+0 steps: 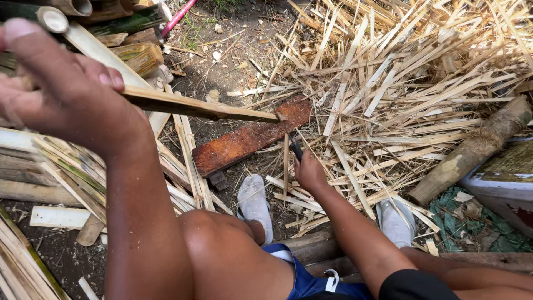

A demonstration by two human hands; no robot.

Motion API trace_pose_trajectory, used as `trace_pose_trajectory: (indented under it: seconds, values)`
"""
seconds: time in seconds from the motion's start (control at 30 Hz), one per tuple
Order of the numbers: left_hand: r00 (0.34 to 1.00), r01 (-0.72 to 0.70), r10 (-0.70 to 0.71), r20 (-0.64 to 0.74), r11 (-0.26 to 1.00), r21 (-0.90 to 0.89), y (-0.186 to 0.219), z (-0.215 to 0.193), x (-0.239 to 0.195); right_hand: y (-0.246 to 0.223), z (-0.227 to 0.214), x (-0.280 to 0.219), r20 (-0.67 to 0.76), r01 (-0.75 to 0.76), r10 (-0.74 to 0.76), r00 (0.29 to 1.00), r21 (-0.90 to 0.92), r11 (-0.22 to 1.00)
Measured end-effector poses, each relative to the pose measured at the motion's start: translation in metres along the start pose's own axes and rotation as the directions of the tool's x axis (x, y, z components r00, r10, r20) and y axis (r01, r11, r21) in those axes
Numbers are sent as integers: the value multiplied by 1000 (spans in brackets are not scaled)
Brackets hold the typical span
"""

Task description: The person splits bamboo strips into thinner slivers using a knife and a wooden wedge. They repeatedly position a strip against the wedge and push the knife through to separate the material, accumulating thin bamboo slivers on the ground.

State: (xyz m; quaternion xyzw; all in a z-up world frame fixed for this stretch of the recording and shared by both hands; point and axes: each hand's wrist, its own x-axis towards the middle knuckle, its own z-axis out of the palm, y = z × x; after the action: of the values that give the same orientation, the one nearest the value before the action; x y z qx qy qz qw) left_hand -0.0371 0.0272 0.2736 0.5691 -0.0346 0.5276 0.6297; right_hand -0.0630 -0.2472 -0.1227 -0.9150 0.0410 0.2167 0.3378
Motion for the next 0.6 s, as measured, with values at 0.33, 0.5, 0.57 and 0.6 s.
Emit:
trace_pose_trajectory:
  seconds: [0.33, 0.5, 0.57, 0.6]
  values:
    - [964, 89, 7, 266, 934, -347, -11, 8, 4, 61, 0, -31, -3, -99, 100, 995, 137, 986]
    - [944, 99, 38, 329, 916, -389, 9, 28, -25, -30, -78, -76, -68, 13, 2, 998, 217, 976]
    - [940, 74, 43, 339, 942, -326, 22, 44, -38, -77, -117, -111, -116, 183, -156, 981, 283, 941]
    - [939, 57, 52, 340, 952, -301, 28, 51, -44, -96, -133, -134, -184, 323, -274, 944, 346, 881]
